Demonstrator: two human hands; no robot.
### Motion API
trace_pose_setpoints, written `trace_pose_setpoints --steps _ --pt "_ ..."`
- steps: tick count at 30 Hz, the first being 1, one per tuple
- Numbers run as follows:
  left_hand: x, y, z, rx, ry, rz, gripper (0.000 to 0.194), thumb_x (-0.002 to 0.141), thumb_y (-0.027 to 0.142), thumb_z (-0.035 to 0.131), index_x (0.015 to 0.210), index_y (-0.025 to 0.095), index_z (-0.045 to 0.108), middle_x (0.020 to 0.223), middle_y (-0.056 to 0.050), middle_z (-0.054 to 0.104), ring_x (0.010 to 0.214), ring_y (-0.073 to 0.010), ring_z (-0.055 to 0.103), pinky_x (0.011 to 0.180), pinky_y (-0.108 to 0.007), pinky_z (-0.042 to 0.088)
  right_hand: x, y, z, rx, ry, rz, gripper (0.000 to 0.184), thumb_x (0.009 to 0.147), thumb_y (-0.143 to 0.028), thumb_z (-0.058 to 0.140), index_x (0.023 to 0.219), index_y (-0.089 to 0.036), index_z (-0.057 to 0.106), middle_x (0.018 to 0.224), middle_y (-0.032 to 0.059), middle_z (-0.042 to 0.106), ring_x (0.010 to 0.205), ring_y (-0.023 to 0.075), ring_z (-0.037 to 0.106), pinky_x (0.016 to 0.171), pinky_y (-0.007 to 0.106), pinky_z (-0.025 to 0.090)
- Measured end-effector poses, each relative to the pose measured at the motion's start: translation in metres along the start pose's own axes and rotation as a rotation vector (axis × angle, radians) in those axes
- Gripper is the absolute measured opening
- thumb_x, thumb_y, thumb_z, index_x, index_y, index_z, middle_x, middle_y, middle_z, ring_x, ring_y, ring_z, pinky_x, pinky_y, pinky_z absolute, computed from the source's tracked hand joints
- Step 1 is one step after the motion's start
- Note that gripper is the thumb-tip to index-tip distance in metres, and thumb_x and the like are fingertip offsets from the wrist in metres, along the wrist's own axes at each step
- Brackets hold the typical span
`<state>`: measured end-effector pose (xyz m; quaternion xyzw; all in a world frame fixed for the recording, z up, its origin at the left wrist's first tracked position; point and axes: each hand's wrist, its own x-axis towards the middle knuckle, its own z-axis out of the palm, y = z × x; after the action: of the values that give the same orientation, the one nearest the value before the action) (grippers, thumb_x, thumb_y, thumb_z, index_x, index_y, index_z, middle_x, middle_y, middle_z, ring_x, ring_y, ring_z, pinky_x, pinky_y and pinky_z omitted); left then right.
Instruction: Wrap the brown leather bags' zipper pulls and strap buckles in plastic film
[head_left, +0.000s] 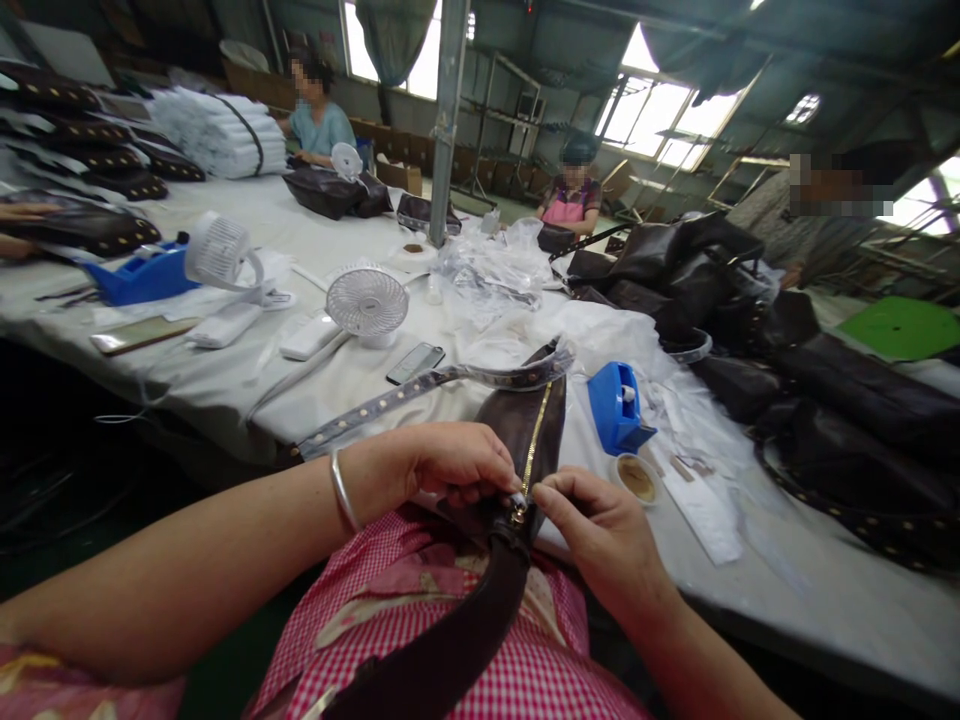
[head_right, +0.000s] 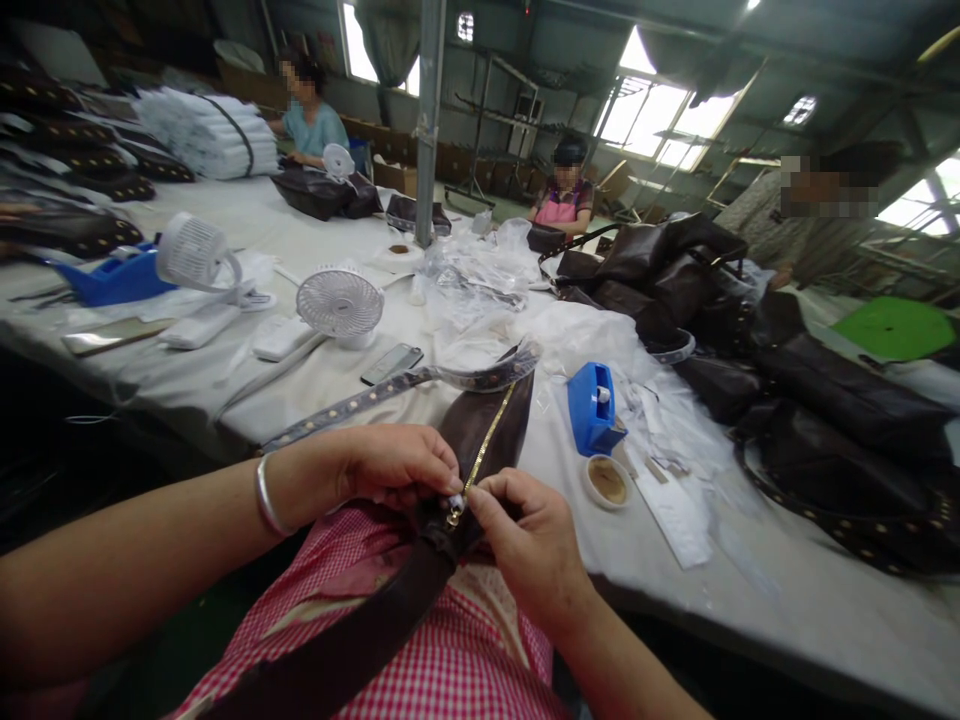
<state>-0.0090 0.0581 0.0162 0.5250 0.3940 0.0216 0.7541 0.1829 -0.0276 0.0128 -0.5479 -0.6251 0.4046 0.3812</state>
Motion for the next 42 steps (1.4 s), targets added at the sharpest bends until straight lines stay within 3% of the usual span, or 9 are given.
trace_pose_setpoints --steps 3,8,12,16,21,24,33,37,42 --pt "-0.001 0.002 0.003 0.003 0.023 0.003 0.016 0.068 0.026 0.067 0.059 0.018 0.056 0.04 0.007 0.04 0.033 -0.0077 0.032 0.034 -0.02 0.022 0.001 -0.002 0.004 -0.017 0.009 -0.062 0.027 0.09 -0.033 0.063 0.068 -0.018 0.066 0.063 -0.001 0.058 0.06 0.0133 0.054 0.056 0.024 0.043" --pt "-0.002 0.006 0.01 0.022 0.062 0.009 0.014 0.067 0.022 0.062 0.056 0.018 0.053 0.038 0.008 0.037 0.032 -0.0071 0.03 0.034 -0.019 0.022 0.0 -0.005 0.014 -0.252 -0.05 -0.415 0.022 0.093 -0.019 0.057 0.076 -0.016 0.07 0.069 0.0023 0.057 0.064 0.0144 0.056 0.059 0.026 0.042" --pt "-0.002 0.006 0.01 0.048 0.082 0.008 0.008 0.064 0.02 0.063 0.059 0.017 0.058 0.039 0.007 0.04 0.034 -0.0083 0.034 0.035 -0.02 0.024 -0.003 -0.009 0.015 -0.426 -0.102 -0.537 0.023 0.095 -0.014 0.053 0.084 -0.015 0.073 0.076 0.0063 0.064 0.071 0.017 0.059 0.066 0.029 0.045" --pt "-0.005 0.005 0.005 0.057 0.075 0.008 0.015 0.068 0.026 0.067 0.059 0.018 0.057 0.039 0.007 0.04 0.035 -0.0086 0.033 0.036 -0.02 0.024 -0.002 -0.009 0.001 -0.271 -0.227 -0.504 0.021 0.096 -0.016 0.054 0.096 -0.018 0.074 0.08 0.0047 0.067 0.071 0.0149 0.062 0.064 0.025 0.048" --pt "-0.007 0.005 0.001 0.081 0.05 0.026 0.017 0.074 0.027 0.065 0.062 0.019 0.057 0.043 0.007 0.037 0.037 -0.0085 0.031 0.037 -0.021 0.024 0.004 0.001 -0.012 -0.171 -0.02 -0.23 0.016 0.093 -0.026 0.062 0.087 -0.021 0.076 0.075 0.0011 0.071 0.07 0.0147 0.065 0.064 0.023 0.05" --pt "-0.008 0.007 0.002 0.114 0.047 0.034 0.018 0.076 0.027 0.062 0.061 0.019 0.054 0.044 0.007 0.037 0.037 -0.0089 0.031 0.037 -0.021 0.024 0.007 0.005 -0.008 -0.187 -0.041 -0.148 0.018 0.091 -0.03 0.064 0.081 -0.021 0.077 0.072 0.0006 0.071 0.068 0.0155 0.064 0.062 0.024 0.048" --pt "-0.012 0.013 0.007 0.346 0.102 0.074 0.019 0.078 0.027 0.055 0.061 0.02 0.05 0.047 0.006 0.039 0.04 -0.0102 0.036 0.04 -0.023 0.03 0.008 -0.003 0.006 -0.308 -0.037 -0.095 0.013 0.085 -0.028 0.067 0.08 -0.021 0.076 0.07 0.0016 0.071 0.063 0.0162 0.064 0.058 0.026 0.045" --pt "-0.014 0.026 0.011 0.587 0.169 0.086 0.018 0.078 0.028 0.054 0.062 0.02 0.055 0.047 0.005 0.044 0.041 -0.0118 0.039 0.042 -0.024 0.032 0.008 -0.009 0.009 -0.495 -0.011 -0.104 0.013 0.083 -0.028 0.065 0.072 -0.02 0.067 0.059 -0.0012 0.061 0.053 0.0145 0.055 0.051 0.026 0.036" --pt "-0.026 0.051 0.025 0.989 0.273 0.168 0.023 0.08 0.02 0.055 0.06 0.016 0.064 0.057 -0.004 0.061 0.055 -0.0176 0.053 0.052 -0.028 0.034 0.007 -0.012 0.017 -0.673 0.062 -0.208 0.009 0.08 -0.023 0.062 0.073 -0.02 0.058 0.068 0.0006 0.061 0.061 0.0169 0.055 0.056 0.029 0.035"
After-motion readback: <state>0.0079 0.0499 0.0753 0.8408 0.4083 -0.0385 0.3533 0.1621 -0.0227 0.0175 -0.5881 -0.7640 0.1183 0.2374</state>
